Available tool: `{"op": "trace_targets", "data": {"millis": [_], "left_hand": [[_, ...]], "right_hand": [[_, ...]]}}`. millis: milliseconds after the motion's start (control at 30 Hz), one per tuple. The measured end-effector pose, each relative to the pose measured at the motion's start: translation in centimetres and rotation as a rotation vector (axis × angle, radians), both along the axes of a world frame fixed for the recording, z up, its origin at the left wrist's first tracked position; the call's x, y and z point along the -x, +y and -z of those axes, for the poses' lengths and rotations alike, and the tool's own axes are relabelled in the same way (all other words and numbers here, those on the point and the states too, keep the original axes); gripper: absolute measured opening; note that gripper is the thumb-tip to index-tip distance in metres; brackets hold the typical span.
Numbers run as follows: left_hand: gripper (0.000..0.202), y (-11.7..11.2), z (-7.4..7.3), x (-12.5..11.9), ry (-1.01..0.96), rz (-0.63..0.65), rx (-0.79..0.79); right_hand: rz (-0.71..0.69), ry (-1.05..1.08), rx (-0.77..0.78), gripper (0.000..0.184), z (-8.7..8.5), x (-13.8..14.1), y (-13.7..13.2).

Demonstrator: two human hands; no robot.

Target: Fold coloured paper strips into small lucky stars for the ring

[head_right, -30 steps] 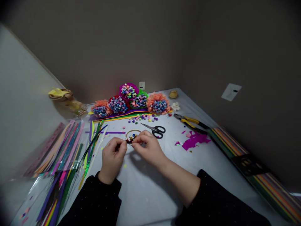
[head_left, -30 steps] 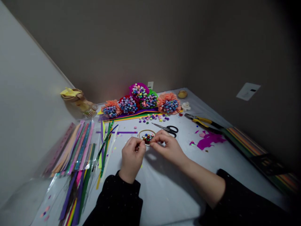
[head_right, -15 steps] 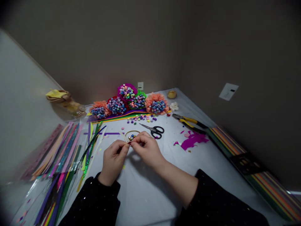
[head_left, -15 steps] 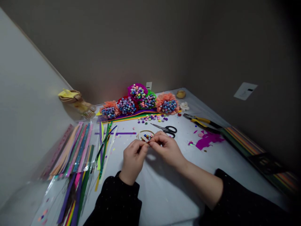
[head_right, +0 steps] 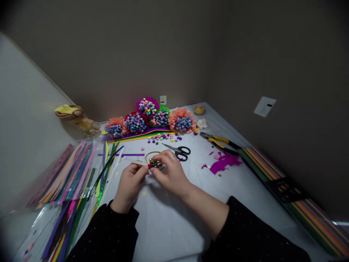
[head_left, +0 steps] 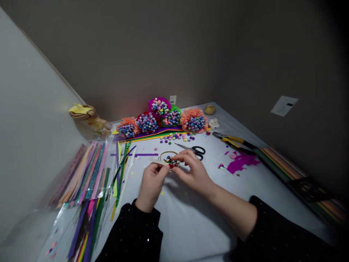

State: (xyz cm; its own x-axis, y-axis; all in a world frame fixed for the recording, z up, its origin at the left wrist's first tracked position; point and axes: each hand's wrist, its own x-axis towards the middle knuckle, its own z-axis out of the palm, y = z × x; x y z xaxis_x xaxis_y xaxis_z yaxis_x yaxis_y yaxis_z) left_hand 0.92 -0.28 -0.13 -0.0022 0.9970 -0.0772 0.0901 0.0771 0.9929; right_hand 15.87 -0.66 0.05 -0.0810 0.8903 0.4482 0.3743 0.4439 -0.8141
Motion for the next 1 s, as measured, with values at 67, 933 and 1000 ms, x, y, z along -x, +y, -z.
{"op": "trace_targets", "data": {"millis": [67,933,1000], "left_hand": [[0.019,-0.01,0.12,-0.06,-0.089,-0.015,0.058],[0.017,0.08,-0.38,0.10,0.027,0.115,-0.081],[0.019,0.04,-0.12,0.13,-0.001,0.114,-0.017]], "right_hand": [[0.020,-0.097,-0.116,0.021,0.12,-0.07,-0.12],[-0.061,0.102,0.185,0.010,-0.14,-0.06,0.67],[-0.078,0.117,0.239,0.010,-0.03,-0.15,0.81]]}}
